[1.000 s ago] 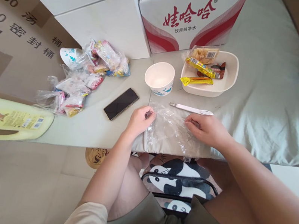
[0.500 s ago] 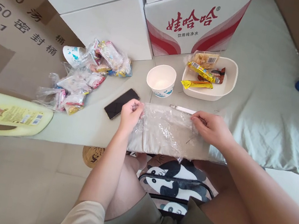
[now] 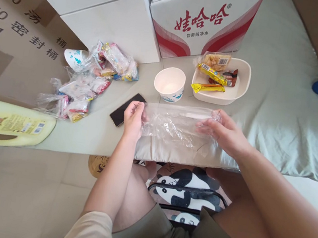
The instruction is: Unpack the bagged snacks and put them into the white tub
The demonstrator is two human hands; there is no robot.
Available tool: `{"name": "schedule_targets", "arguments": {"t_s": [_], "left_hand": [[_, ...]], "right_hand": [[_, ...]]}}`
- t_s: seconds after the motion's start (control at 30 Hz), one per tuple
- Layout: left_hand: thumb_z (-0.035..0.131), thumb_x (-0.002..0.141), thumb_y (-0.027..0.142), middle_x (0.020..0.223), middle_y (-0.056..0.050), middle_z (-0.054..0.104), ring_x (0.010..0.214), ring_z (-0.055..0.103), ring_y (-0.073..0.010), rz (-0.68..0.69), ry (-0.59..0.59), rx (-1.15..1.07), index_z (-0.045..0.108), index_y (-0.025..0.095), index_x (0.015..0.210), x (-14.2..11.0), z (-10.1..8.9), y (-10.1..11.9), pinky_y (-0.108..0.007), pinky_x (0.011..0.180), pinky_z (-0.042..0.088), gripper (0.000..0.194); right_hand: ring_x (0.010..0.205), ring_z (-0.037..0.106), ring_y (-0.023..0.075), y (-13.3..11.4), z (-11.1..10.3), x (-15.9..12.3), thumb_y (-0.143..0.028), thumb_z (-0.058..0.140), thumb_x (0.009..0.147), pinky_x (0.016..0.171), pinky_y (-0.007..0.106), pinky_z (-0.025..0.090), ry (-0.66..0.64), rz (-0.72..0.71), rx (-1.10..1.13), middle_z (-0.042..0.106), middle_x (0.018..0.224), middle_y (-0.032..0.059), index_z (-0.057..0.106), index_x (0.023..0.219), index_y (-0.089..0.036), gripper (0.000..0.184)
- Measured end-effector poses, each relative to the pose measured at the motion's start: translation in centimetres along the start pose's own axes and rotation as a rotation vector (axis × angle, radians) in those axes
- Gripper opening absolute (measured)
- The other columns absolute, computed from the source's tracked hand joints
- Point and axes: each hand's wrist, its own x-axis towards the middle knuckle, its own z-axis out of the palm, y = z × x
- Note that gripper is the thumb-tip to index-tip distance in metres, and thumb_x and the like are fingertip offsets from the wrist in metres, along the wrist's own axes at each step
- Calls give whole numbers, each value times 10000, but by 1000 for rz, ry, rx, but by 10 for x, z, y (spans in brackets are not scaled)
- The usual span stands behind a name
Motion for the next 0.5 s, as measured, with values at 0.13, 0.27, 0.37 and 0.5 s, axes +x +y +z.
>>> {"name": "schedule_targets", "arguments": {"t_s": [0.13,0.27,0.37,0.5], "left_hand": [[671,766,608,550,83,496,347,337,-48,-15,-4,35,447,236,803,1,0,1,-224,344,170,436],[737,710,586,505,104,390,371,374,-56,-68,-127,-33,452,243,833,-2,-3,5,-203,344,197,463],[835,600,501,553,109,449,452,500,-71,-180,-316,-134,450,258,928,-6,-6,11,-180,423,367,561],[826,608,420,543,123,479,359,408,-45,-317,-466,-146,448,265,989,-11,-9,19,-155,356,288,559]], "right_hand": [[618,628,134,1,1,3,-432,820,670,657,320,528,22,3,-2,677,792,-32,392,859,-259,499],[527,570,116,-9,-1,2,-348,744,714,586,293,474,148,2,64,629,732,-47,419,840,-255,360],[541,616,169,-22,-9,-4,-507,569,834,611,337,481,59,118,150,622,661,-18,521,963,-254,288],[540,650,218,-30,-17,-7,-741,159,897,620,396,504,-239,293,141,632,602,34,587,1087,-212,707]]}}
